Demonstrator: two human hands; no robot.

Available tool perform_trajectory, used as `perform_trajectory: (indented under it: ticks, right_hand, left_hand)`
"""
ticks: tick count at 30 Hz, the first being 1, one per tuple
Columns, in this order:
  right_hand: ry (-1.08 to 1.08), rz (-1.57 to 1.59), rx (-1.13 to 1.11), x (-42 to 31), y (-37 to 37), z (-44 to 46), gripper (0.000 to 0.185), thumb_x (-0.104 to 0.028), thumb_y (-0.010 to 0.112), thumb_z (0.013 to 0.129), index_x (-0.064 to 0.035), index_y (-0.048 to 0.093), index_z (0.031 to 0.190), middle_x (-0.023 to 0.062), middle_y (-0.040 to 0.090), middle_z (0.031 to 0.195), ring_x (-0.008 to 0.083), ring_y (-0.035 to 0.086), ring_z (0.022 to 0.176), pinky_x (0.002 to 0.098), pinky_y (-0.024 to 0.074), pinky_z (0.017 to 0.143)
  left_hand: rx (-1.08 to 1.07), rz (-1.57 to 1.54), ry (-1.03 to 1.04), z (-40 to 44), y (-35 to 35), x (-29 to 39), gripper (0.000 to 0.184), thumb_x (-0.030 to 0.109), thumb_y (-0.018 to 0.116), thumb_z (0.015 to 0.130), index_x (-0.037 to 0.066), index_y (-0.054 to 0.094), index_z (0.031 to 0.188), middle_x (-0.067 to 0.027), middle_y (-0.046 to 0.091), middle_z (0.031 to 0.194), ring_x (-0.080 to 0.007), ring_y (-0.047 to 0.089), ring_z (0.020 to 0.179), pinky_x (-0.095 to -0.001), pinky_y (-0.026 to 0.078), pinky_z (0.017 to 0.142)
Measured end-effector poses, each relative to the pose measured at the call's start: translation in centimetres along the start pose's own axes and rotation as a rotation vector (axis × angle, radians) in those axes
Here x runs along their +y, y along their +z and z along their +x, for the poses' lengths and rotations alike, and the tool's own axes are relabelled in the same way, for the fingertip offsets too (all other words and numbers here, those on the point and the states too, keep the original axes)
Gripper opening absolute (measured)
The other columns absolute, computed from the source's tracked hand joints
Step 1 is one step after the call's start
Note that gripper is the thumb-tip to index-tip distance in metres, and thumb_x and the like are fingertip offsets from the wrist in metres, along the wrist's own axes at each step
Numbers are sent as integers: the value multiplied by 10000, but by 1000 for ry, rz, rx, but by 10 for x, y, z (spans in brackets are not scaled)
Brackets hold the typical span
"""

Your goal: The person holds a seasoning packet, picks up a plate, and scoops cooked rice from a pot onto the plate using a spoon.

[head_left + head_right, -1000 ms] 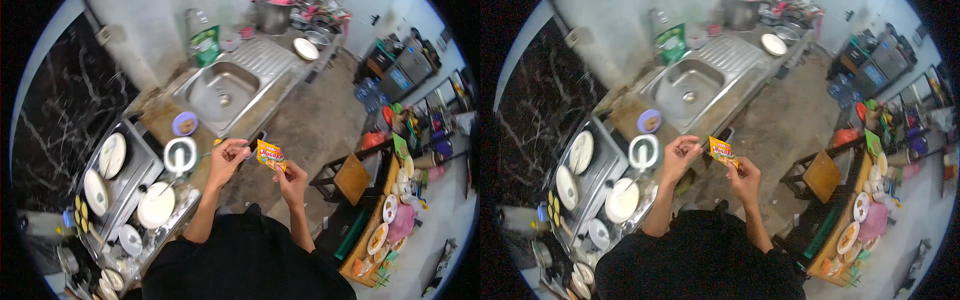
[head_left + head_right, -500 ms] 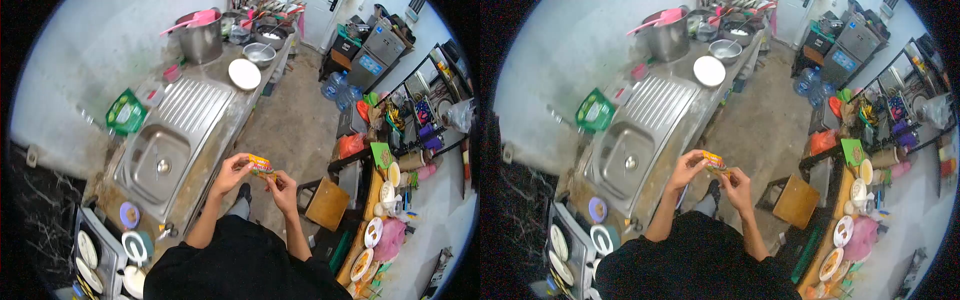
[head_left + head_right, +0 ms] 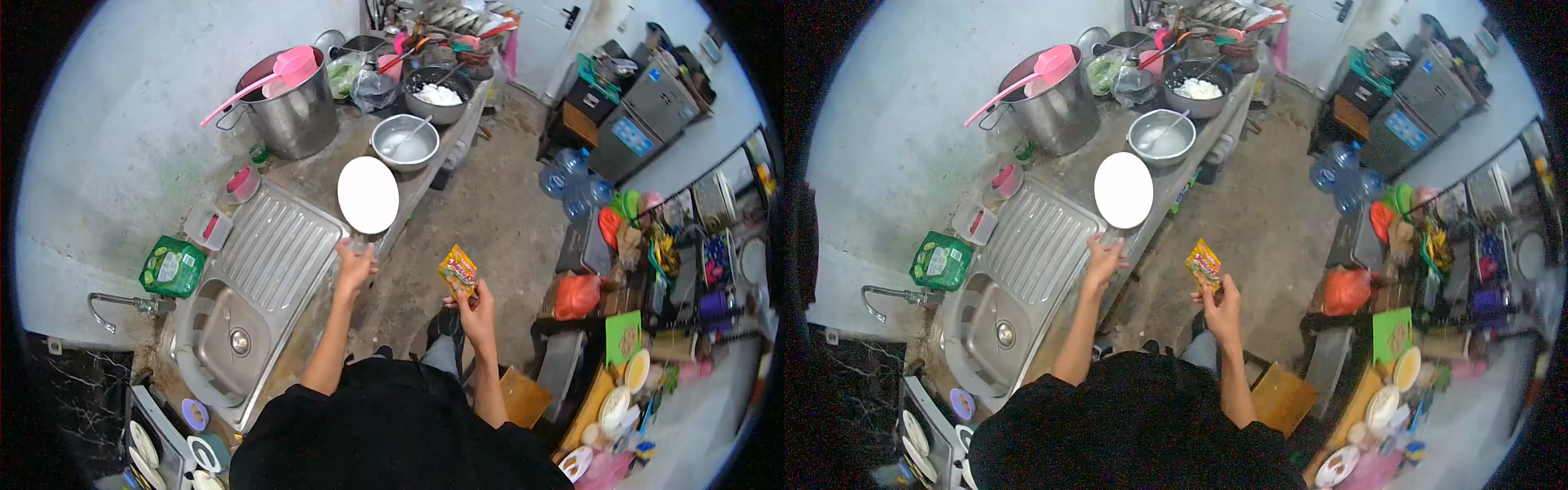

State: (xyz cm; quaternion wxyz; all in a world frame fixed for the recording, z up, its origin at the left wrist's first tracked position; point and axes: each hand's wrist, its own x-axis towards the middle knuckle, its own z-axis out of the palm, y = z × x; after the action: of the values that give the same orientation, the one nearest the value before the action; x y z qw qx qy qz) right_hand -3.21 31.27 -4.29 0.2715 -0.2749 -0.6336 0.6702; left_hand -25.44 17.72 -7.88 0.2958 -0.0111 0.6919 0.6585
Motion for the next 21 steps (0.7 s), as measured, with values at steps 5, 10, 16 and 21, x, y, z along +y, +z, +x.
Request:
perform_trajectory:
  ticks: [5, 10, 16, 21]
  right_hand:
    - [20, -49, -118, 9, -52, 116, 93, 5, 456, 936, 34, 453, 1024, 135, 579, 1033, 203, 658, 791, 295, 557, 670]
    - [-10, -67, -258, 19, -91, 248, 121, -11, 440, 946, 43, 454, 1053, 136, 576, 1033, 190, 650, 807, 301, 559, 696]
    - [-50, -85, -442, 36, -101, 379, 160, -9, 435, 944, 51, 457, 1090, 153, 586, 1045, 212, 658, 822, 306, 567, 704]
    - [-39, -24, -492, 37, -95, 451, 105, -5, 422, 946, 71, 456, 1012, 180, 590, 1032, 250, 668, 840, 329, 573, 727]
  left_hand:
    - [588, 847, 460, 104, -1, -41, 578, 179, 655, 775, -75, 372, 1210, -319, 482, 1157, -418, 524, 1025, -428, 431, 882]
    - [666, 727, 199, 104, 19, -14, 333, 114, 617, 764, -29, 529, 1052, -217, 625, 861, -361, 615, 827, -424, 475, 773]
    - [798, 690, 37, 95, 41, -6, 262, 66, 585, 752, 13, 564, 1007, -183, 639, 746, -319, 640, 747, -426, 481, 718]
    - [860, 803, 173, 92, 38, -46, 298, 70, 569, 749, 3, 535, 1037, -208, 634, 802, -309, 638, 744, -405, 484, 689]
